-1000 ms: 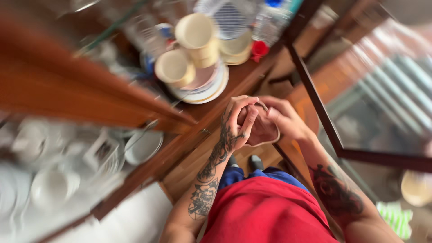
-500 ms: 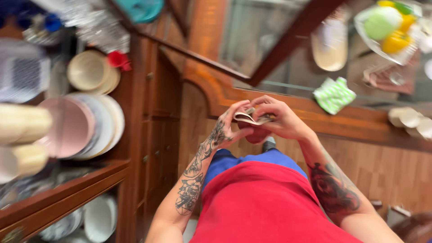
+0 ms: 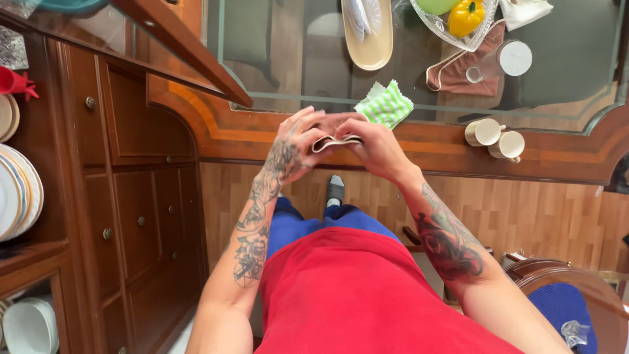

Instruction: The person wipes the inside and outside of several small mugs using a cloth and then places them onto a shelf in a glass cabinet.

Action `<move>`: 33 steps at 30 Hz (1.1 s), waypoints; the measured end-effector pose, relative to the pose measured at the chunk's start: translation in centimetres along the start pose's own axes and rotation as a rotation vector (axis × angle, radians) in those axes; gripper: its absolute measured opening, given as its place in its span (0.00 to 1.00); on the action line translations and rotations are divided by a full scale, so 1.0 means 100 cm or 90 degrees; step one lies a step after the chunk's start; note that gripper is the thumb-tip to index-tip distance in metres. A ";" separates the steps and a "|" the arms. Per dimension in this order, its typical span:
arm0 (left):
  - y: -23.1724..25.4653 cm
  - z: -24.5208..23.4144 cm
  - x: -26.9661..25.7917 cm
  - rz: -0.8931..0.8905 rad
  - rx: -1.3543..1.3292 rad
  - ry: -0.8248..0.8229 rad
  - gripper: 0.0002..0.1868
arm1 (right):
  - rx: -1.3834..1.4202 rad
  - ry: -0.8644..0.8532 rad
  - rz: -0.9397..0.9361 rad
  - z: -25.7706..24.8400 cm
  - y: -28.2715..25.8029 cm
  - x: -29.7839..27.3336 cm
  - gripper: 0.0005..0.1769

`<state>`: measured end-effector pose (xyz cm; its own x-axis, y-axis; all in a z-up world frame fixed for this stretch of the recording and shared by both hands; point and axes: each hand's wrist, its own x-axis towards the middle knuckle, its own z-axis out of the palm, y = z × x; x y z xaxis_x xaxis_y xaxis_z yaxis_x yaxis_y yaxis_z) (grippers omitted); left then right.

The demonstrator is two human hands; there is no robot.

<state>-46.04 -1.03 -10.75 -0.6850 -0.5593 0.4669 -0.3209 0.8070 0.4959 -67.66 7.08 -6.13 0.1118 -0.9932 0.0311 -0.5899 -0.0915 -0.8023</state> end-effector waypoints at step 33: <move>-0.158 0.105 -0.036 -0.263 -0.022 -0.067 0.08 | -0.099 0.012 0.096 0.075 0.166 0.052 0.10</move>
<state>-45.40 -9.82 -27.97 -0.5670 -0.8105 0.1469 -0.5621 0.5111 0.6502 -70.91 0.91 -23.75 -0.0012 -0.9976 -0.0697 -0.7149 0.0496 -0.6975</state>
